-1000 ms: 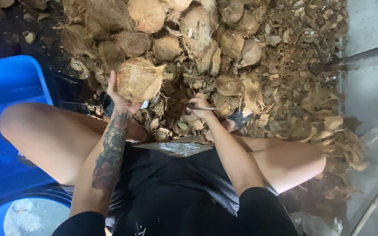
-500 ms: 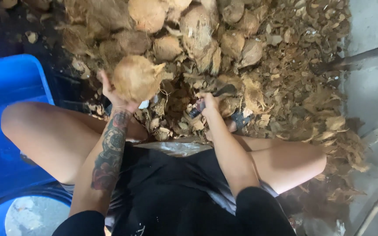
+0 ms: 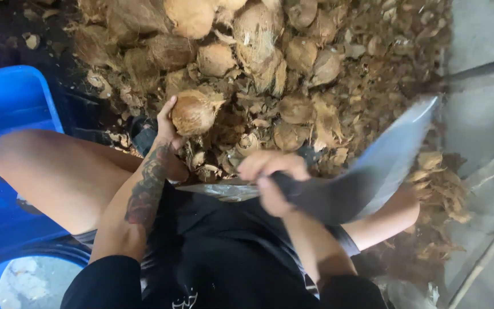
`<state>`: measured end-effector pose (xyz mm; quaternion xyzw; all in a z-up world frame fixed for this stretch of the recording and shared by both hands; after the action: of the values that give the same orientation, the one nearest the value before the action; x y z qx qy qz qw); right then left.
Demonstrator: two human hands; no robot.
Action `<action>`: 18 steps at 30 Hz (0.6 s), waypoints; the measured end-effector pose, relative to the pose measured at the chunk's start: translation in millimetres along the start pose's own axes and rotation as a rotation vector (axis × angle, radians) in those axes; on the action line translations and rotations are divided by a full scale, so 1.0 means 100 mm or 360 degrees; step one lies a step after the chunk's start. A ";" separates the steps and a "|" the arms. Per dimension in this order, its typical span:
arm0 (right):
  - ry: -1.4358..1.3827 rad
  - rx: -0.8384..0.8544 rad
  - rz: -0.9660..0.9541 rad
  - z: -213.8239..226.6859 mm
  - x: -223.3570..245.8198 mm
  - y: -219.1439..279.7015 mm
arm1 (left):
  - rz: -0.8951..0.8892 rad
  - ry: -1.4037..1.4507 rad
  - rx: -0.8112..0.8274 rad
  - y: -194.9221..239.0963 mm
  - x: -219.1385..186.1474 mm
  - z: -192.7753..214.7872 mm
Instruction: The person sits on the floor and uses a curved blade to peel the husk off coconuts. They rotate each coconut while striking the husk, then place the peeled coconut into a blue bin. The process is repeated for multiple coconuts.
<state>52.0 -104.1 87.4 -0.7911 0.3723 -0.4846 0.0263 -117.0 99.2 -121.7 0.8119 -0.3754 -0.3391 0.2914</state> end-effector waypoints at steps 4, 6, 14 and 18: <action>0.1102 0.0175 -0.0696 0.35 -0.90 0.77 | -0.0047 0.0012 -0.0089 -0.14 -0.03 0.13; 0.1517 0.0120 -0.1510 0.29 -0.94 0.82 | -0.0091 -0.0038 -0.0051 -0.25 -0.02 0.16; 0.0448 0.0239 -0.0528 -0.11 -0.05 0.44 | -0.0102 -0.0212 -0.0097 -0.20 0.14 0.18; 0.0965 0.0262 -0.0973 0.02 -0.51 0.45 | -0.0099 -0.0216 -0.0106 -0.29 0.10 0.18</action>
<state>15.1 -105.7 30.2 -0.6822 0.0720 -0.7084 -0.1659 -114.1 103.2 -157.2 0.7882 -0.3573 -0.4147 0.2813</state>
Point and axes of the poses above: each hand's wrist, its own y-axis away from the middle knuckle, its own z-axis out of the back of the hand, x = y × z, the point moved 1 cm from there along -y, towards the middle knuckle, and after that the axes turned 15 degrees about -x, right-handed, at the moved point
